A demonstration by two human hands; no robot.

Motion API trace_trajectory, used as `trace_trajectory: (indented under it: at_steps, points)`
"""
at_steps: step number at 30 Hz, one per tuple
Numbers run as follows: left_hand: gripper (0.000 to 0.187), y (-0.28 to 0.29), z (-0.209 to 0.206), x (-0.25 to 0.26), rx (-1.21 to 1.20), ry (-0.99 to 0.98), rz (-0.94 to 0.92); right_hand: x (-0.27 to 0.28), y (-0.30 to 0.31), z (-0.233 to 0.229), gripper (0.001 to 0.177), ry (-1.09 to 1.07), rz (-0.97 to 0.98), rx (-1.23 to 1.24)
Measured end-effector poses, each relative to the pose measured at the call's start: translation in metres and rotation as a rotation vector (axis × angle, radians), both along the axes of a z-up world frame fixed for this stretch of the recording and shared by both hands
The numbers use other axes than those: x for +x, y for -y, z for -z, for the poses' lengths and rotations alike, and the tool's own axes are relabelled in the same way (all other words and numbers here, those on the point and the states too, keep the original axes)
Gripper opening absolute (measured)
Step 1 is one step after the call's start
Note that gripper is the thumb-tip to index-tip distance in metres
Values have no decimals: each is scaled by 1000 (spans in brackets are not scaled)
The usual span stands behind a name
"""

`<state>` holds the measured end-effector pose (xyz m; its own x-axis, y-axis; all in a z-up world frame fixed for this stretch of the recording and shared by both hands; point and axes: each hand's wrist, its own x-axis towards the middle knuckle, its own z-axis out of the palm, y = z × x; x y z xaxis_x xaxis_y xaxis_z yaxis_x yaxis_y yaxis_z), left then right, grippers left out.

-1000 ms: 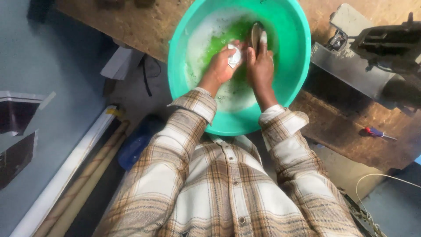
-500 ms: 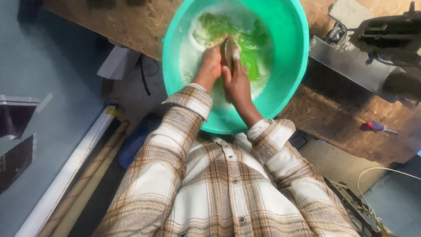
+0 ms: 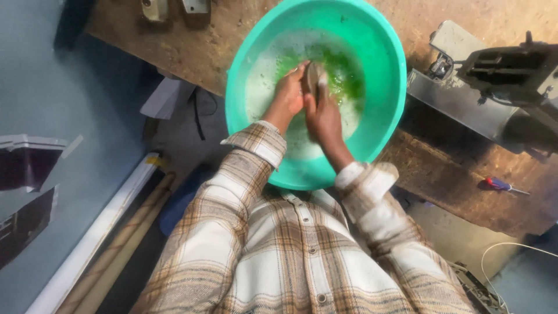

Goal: Scrubbing and cleaning various small metal and plastic machine components in a basin of soapy water using a brush.

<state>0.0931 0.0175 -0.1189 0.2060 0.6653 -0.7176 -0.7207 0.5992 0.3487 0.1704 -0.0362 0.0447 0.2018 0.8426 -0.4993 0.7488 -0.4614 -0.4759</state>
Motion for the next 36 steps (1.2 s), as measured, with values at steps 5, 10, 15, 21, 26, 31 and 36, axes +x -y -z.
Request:
trace_trajectory:
  at_steps: [5,10,15,21,26,31,36]
  points:
    - [31,12,17,-1,-141,19,27,12,-2,23,64,-1,13,-18]
    - [31,-2,-42,-3,-141,-37,50,-9,13,-16,67,1,-11,-35]
    - [35,13,19,3,-134,-30,53,46,-17,53,61,128,-80,42]
    - [32,-10,5,-21,47,36,-30,91,9,97,70,372,78,183]
    - [56,-16,-72,-47,-6,-271,59,62,14,180,100,537,36,124]
    - [58,20,46,-47,-182,-171,-84,19,-22,47,92,-255,-9,68]
    - [33,-18,43,-27,-247,54,-31,26,-14,-9,95,-185,-34,34]
